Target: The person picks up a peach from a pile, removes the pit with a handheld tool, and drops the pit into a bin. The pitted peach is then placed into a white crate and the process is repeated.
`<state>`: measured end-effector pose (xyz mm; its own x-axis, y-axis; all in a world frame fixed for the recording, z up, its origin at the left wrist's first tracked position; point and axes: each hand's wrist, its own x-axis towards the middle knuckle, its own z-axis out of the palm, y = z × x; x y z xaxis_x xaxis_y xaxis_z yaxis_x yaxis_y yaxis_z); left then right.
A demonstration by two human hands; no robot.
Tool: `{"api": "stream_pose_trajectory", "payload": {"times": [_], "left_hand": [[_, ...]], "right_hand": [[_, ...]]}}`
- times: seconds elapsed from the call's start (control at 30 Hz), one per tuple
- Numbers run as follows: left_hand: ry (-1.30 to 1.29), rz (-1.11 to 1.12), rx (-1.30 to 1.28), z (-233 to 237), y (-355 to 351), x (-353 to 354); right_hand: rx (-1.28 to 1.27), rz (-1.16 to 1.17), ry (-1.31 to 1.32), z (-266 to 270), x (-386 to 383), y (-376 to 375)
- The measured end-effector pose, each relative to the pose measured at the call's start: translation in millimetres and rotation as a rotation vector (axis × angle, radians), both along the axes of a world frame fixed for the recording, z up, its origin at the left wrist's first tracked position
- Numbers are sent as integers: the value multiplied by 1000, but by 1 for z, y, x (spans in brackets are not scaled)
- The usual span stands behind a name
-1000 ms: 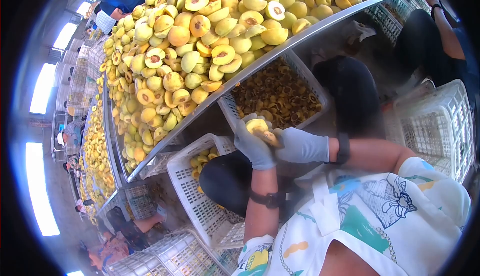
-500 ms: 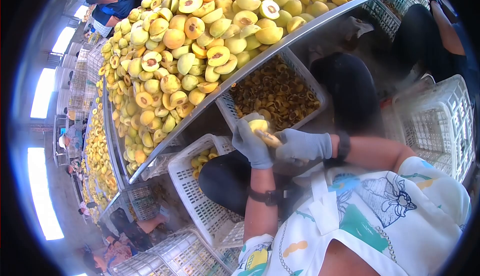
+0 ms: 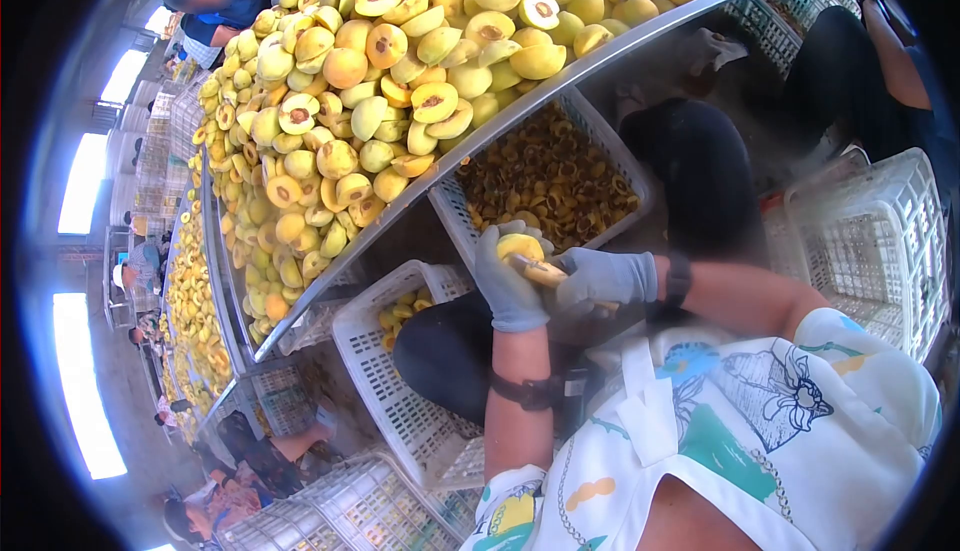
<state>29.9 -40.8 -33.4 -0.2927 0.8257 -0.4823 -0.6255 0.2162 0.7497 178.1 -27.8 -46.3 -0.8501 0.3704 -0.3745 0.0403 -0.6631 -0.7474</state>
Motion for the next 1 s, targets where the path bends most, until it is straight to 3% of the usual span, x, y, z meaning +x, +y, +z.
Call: {"api": "stream_pose_trajectory", "payload": {"times": [0.13,0.17,0.27,0.33,0.53,0.67,0.77,0.83,0.93,0.97,1.0], "left_hand": [[24,-60,40,0,-1,-4],[28,-73,44,1,-1,-5],[420,-133,134,-1,-3,-8],[311,-130,144,3,-3,-7],[-21,-44,115,-4,-3,0],[-170,2,44,-5,1,0],[-8,-52,-26,10,-1,-2],[-47,98,-9,9,1,-17],[-81,182,185,2,-9,-74],[-140,247,141,34,-16,-82],[-59,287,169,52,-25,-95]], "right_hand": [[36,1,-40,-1,0,-1],[-88,-2,40,-4,1,-3],[-350,8,216,-10,4,-7],[-380,49,248,-10,4,-7],[36,34,11,-8,2,-4],[92,-22,-33,-6,0,-10],[-24,-40,59,-10,0,-11],[-231,-56,212,-11,2,-12],[-200,-95,190,13,25,10],[-204,-220,110,9,29,21],[13,-244,-80,10,34,37]]}}
